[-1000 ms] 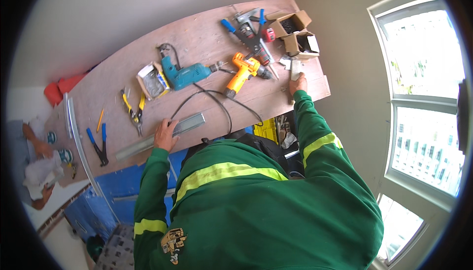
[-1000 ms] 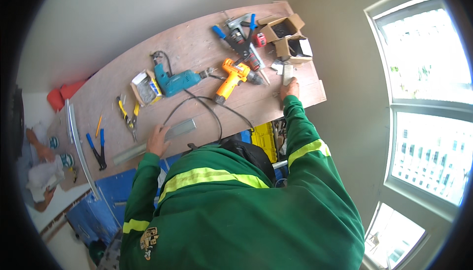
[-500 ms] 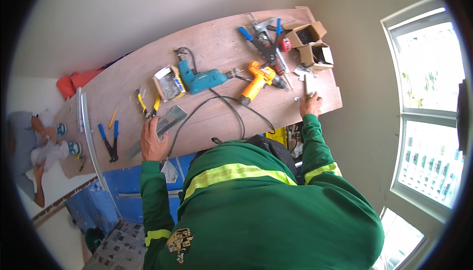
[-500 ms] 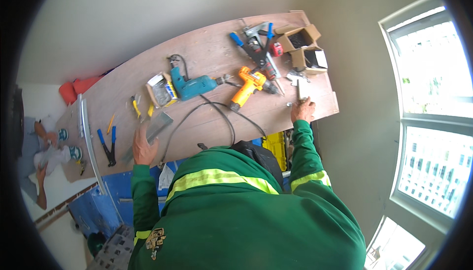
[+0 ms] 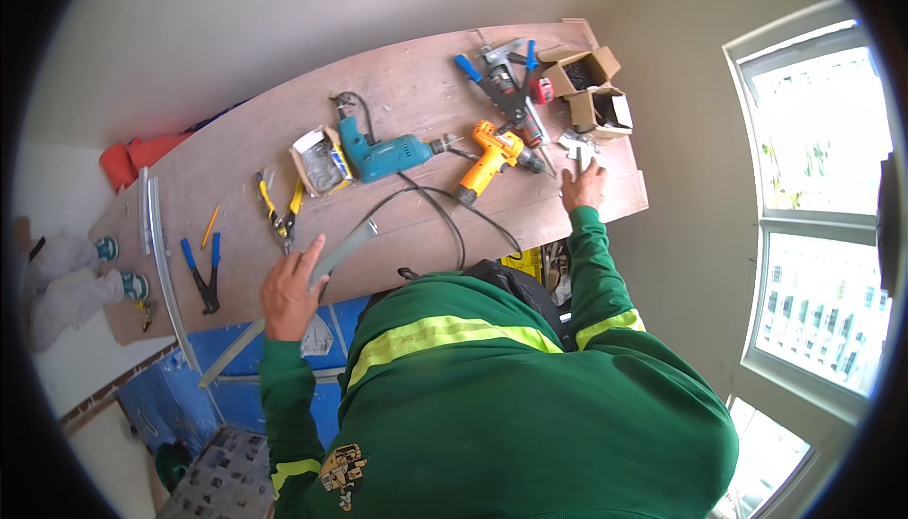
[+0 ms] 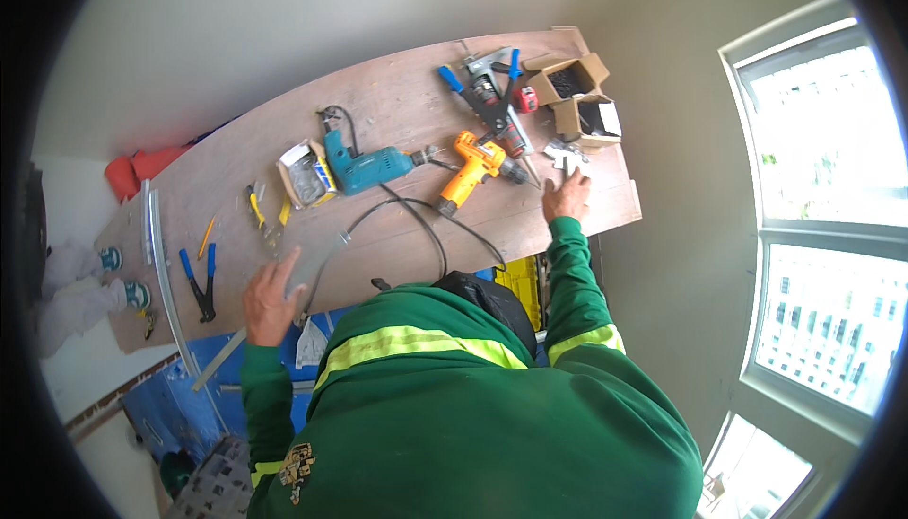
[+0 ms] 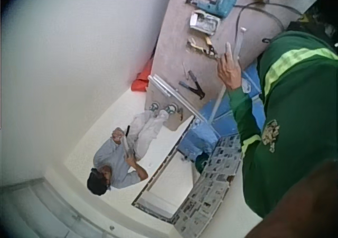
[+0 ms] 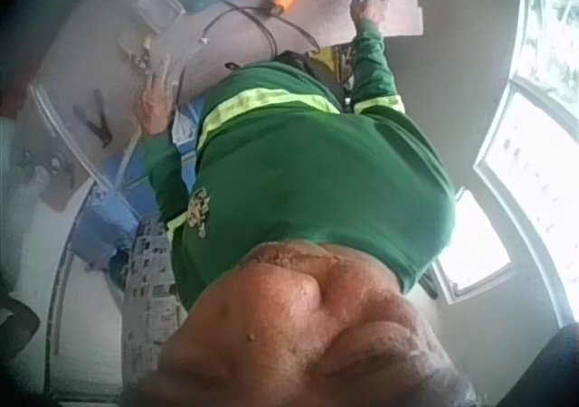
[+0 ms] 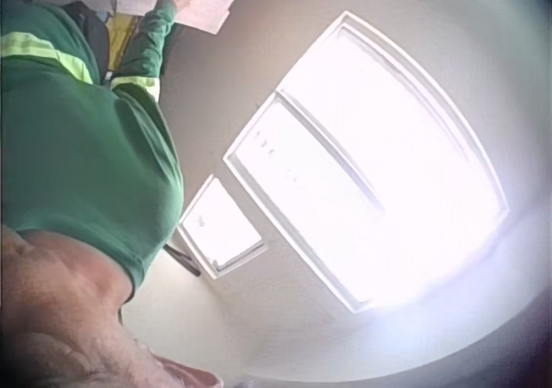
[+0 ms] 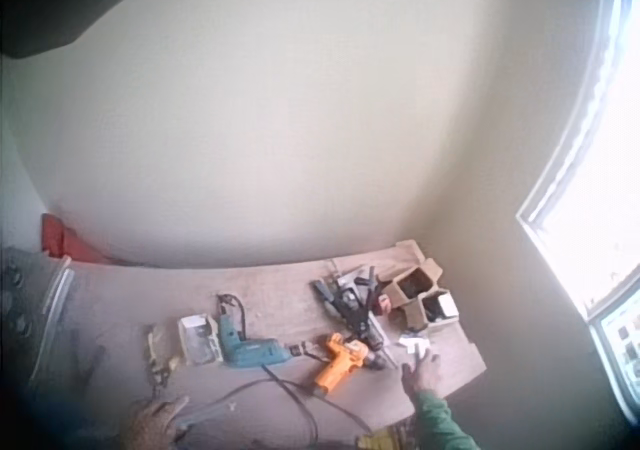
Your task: The person cuts a long metal strip with shears, then repeatedly taps it with a hammer to shape it. They assemble the cut pieces into a rectangular frame and place it on the floor. Finally, they handle a small metal component and a pencil at a workbench.
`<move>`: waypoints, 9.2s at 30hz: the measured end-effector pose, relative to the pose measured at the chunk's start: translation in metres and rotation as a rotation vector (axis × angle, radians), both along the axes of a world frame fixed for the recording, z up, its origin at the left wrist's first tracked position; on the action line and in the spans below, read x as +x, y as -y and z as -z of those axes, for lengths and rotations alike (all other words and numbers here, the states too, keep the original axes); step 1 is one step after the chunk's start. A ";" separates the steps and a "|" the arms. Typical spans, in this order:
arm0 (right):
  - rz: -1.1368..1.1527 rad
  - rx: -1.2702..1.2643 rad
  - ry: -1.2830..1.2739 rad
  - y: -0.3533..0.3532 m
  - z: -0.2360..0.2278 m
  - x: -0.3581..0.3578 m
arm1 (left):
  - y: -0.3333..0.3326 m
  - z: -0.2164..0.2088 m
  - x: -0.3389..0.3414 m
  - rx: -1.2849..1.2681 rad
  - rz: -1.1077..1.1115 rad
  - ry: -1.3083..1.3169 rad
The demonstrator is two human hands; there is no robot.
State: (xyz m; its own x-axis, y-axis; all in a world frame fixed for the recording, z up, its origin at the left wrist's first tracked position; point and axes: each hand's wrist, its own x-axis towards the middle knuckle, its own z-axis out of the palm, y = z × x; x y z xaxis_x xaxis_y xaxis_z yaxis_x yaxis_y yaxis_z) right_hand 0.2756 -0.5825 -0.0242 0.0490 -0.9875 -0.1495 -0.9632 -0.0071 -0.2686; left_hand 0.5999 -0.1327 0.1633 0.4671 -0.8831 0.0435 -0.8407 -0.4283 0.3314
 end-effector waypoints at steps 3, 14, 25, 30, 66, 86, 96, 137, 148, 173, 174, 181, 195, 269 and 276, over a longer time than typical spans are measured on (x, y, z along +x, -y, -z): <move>-0.117 -0.022 0.136 -0.008 -0.002 0.011 | 0.011 0.064 -0.013 0.090 0.069 0.048; -0.418 0.004 0.231 -0.061 0.014 0.008 | 0.041 0.214 -0.030 0.084 0.046 -0.149; -0.510 0.081 0.248 -0.120 -0.013 0.035 | -0.014 0.225 -0.044 -0.011 0.004 -0.277; -0.542 0.098 0.239 -0.142 -0.017 0.038 | -0.009 0.240 -0.038 -0.031 0.045 -0.155; -0.347 0.443 0.146 -0.233 0.005 0.022 | -0.025 0.228 0.006 0.155 0.141 -0.326; -0.276 0.552 0.237 -0.155 0.049 -0.021 | -0.013 0.264 -0.011 0.256 0.016 -0.107; -0.298 0.515 0.163 -0.125 0.051 -0.015 | 0.015 0.224 -0.009 0.274 0.004 -0.214; -0.380 0.340 -0.109 -0.117 0.093 -0.015 | -0.002 0.237 0.167 -0.718 -0.524 -0.884; -0.696 0.320 -0.526 -0.170 0.098 0.000 | -0.150 0.211 -0.006 -0.022 -0.282 -0.174; -0.571 0.234 0.327 -0.212 0.081 -0.127 | -0.126 0.208 -0.070 0.112 -0.312 -0.159; -0.522 0.339 0.433 -0.215 0.084 -0.132 | -0.126 0.203 -0.078 0.058 -0.306 -0.148; -0.350 0.892 0.871 -0.255 0.054 -0.091 | -0.144 0.196 -0.115 -0.037 -0.188 -0.291; -0.143 1.253 0.957 -0.373 -0.027 0.025 | -0.281 0.260 -0.118 -0.074 -0.036 -0.899; 0.876 0.822 0.730 -0.515 0.167 -0.391 | -0.064 0.252 -0.035 0.320 -0.403 -0.015; 0.928 1.016 0.678 -0.436 0.144 -0.397 | -0.044 0.247 -0.028 0.455 -0.406 -0.006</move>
State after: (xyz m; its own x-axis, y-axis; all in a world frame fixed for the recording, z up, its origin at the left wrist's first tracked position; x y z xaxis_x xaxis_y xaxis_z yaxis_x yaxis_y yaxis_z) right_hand -0.1216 -0.1468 -0.1683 -0.1722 -0.2056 -0.9634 -0.2223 0.9608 -0.1654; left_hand 0.5719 -0.0888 -0.0839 0.7694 -0.5640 -0.2998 -0.5793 -0.8139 0.0443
